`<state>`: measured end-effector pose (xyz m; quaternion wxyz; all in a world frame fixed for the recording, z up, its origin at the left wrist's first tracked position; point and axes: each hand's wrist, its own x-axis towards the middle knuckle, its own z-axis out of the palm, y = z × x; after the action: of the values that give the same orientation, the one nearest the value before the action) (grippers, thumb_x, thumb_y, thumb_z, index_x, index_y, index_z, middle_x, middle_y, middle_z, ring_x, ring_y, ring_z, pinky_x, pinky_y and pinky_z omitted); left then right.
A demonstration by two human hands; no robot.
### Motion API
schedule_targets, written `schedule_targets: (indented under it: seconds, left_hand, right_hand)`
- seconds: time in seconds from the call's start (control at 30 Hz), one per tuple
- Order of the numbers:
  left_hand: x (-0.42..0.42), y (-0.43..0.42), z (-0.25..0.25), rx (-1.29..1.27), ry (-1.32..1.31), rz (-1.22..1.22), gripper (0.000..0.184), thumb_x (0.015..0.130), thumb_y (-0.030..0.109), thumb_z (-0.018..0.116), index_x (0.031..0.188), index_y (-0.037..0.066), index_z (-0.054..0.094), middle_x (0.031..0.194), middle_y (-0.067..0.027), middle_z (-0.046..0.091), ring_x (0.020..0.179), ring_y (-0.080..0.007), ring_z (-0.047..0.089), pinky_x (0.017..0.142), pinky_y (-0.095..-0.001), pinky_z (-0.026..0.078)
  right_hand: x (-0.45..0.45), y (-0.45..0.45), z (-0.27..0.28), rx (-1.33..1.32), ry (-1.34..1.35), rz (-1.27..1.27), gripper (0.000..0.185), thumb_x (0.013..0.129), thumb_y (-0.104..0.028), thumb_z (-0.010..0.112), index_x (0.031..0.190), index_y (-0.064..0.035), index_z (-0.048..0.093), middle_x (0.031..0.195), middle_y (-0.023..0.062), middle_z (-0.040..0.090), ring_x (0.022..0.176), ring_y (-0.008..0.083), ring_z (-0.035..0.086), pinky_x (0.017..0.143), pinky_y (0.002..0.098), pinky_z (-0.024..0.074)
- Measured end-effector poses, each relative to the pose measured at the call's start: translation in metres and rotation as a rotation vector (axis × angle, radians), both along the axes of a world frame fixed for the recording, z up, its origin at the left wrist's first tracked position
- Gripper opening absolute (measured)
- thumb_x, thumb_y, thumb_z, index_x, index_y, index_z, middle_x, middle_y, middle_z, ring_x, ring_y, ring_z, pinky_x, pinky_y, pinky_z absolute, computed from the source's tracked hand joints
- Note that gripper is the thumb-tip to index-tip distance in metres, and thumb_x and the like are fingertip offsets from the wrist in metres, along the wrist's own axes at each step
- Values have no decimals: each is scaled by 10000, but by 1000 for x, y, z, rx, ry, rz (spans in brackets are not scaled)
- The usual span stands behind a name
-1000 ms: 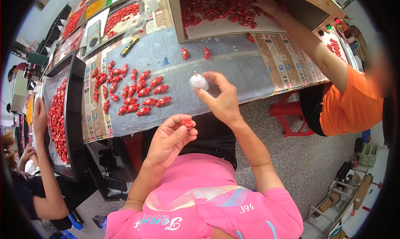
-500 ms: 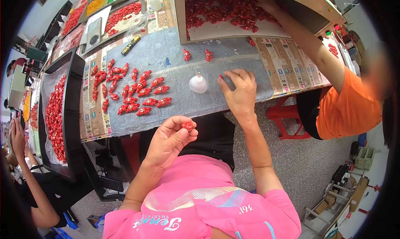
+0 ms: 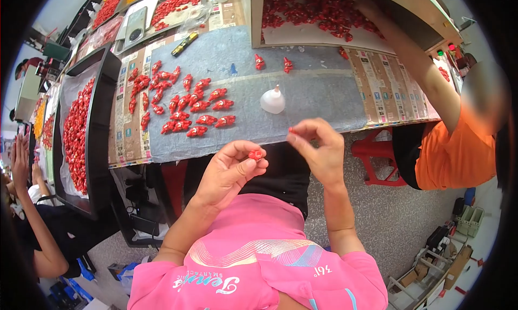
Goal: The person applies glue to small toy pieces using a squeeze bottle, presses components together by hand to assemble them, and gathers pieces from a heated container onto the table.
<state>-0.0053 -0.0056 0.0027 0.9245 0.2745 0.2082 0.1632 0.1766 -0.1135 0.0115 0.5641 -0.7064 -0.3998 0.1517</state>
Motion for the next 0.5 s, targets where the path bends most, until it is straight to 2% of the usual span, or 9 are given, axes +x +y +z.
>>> schedule_targets:
  seconds: [0.03,0.17,0.5]
  left_hand:
    - [0,0,0,6,-12,-7,220,874,38,634,1085,28,574,1064,-101,619,932,-171,642,817,-288,554]
    - [0,-1,0,16,-20,-15,238,848,25,659,1074,29,585,1050,-99,619,920,-169,635,807,-286,551]
    - [2,-3,-3,131,-66,13,236,793,-66,677,992,43,613,1039,-86,587,953,-159,599,858,-295,511]
  right_hand:
    - [-7,-4,1,31,140,87,148,741,-61,758,866,-29,683,786,46,652,687,109,605,624,247,474]
    - [-29,-10,8,60,214,203,148,761,-60,744,898,-20,700,846,73,681,717,128,622,661,246,496]
    - [-38,-13,17,37,136,209,149,773,-49,734,913,-17,695,832,71,683,700,125,614,645,246,494]
